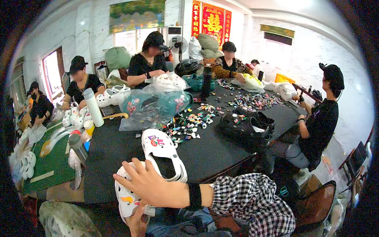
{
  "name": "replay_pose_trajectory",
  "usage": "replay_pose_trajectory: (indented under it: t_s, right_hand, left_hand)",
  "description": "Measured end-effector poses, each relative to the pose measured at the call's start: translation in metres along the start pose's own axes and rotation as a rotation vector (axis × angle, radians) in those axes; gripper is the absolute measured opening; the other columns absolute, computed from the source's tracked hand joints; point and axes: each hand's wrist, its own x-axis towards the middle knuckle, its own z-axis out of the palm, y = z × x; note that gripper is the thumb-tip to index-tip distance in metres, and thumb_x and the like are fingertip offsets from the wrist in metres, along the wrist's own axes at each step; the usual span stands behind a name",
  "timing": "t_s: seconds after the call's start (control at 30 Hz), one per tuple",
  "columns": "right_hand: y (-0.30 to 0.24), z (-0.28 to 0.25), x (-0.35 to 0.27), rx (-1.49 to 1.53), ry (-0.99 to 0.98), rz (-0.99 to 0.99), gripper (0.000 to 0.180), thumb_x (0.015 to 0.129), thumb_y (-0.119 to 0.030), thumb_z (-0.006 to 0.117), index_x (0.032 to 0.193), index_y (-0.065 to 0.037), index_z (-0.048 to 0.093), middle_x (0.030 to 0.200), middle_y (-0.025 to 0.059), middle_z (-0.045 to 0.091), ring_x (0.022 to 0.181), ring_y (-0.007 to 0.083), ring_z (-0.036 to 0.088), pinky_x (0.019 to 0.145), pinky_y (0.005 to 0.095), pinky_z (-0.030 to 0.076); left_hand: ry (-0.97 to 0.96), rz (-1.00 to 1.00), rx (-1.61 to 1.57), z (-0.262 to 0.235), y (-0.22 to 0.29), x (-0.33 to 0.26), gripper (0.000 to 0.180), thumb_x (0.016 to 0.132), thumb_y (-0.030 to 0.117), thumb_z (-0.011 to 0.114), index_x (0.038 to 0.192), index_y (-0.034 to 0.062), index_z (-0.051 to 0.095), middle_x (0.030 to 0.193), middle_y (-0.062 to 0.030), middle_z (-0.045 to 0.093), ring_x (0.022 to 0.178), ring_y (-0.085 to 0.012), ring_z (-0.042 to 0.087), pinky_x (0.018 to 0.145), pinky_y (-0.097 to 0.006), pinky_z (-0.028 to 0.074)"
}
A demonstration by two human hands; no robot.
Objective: Decorating white rubber shoes with various colorful charms.
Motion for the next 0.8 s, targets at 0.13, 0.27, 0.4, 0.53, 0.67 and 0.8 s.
replay_pose_trajectory:
  t_s: [0.13, 0.27, 0.4, 0.53, 0.67, 0.8]
  right_hand:
    - [-0.009, 0.005, 0.004, -0.053, -0.010, 0.024, 0.095, 0.058, -0.031, 0.081, 0.141, -0.015, 0.038, 0.133, 0.0212, 0.040, 0.117, 0.0379, 0.042, 0.092, 0.0492, 0.038]
    - [-0.017, 0.021, 0.009, -0.162, 0.104, 0.029, 0.083, 0.063, -0.026, 0.075, 0.138, -0.015, 0.042, 0.133, 0.0206, 0.041, 0.116, 0.0386, 0.042, 0.085, 0.0545, 0.040]
    - [-0.021, 0.017, 0.014, -0.166, 0.061, 0.001, 0.079, 0.064, -0.024, 0.074, 0.136, -0.015, 0.044, 0.132, 0.0200, 0.041, 0.115, 0.0389, 0.043, 0.081, 0.0560, 0.042]
    - [-0.026, 0.007, 0.018, -0.210, -0.042, 0.015, 0.076, 0.064, -0.025, 0.074, 0.134, -0.017, 0.046, 0.129, 0.0176, 0.043, 0.115, 0.0378, 0.043, 0.082, 0.0544, 0.041]
    - [-0.031, 0.014, 0.021, -0.278, 0.019, 0.053, 0.071, 0.065, -0.027, 0.073, 0.132, -0.019, 0.049, 0.128, 0.0136, 0.045, 0.115, 0.0354, 0.044, 0.085, 0.0514, 0.040]
    - [-0.034, 0.017, 0.027, -0.276, -0.018, 0.068, 0.076, 0.061, -0.025, 0.076, 0.132, -0.018, 0.048, 0.128, 0.0143, 0.043, 0.116, 0.0362, 0.042, 0.086, 0.0518, 0.040]
  left_hand:
    - [-0.002, 0.025, 0.078, -0.010, -0.005, 0.003, 0.077, 0.071, -0.006, 0.067, 0.140, 0.0003, 0.031, 0.129, -0.0132, 0.051, 0.111, -0.0231, 0.055, 0.096, -0.039, 0.045]
    - [0.023, 0.027, 0.047, -0.020, -0.013, 0.004, 0.077, 0.072, -0.005, 0.067, 0.140, 0.0008, 0.032, 0.129, -0.0116, 0.051, 0.111, -0.0230, 0.056, 0.097, -0.039, 0.044]
    - [0.013, 0.006, 0.022, -0.021, -0.011, 0.004, 0.072, 0.074, -0.005, 0.065, 0.138, 0.0007, 0.034, 0.128, -0.0103, 0.051, 0.112, -0.0224, 0.055, 0.098, -0.038, 0.043]
    - [0.011, 0.005, 0.015, -0.016, -0.009, 0.004, 0.068, 0.077, -0.002, 0.064, 0.138, 0.0010, 0.034, 0.128, -0.0100, 0.051, 0.114, -0.0221, 0.054, 0.098, -0.037, 0.043]
    - [0.023, 0.049, -0.034, -0.010, -0.010, 0.005, 0.061, 0.082, -0.009, 0.061, 0.137, 0.0004, 0.036, 0.128, -0.0112, 0.050, 0.113, -0.0191, 0.054, 0.093, -0.032, 0.045]
    - [0.039, 0.027, -0.055, -0.011, -0.012, 0.006, 0.064, 0.081, -0.003, 0.063, 0.138, 0.0015, 0.034, 0.130, -0.0104, 0.049, 0.115, -0.0209, 0.053, 0.095, -0.034, 0.044]
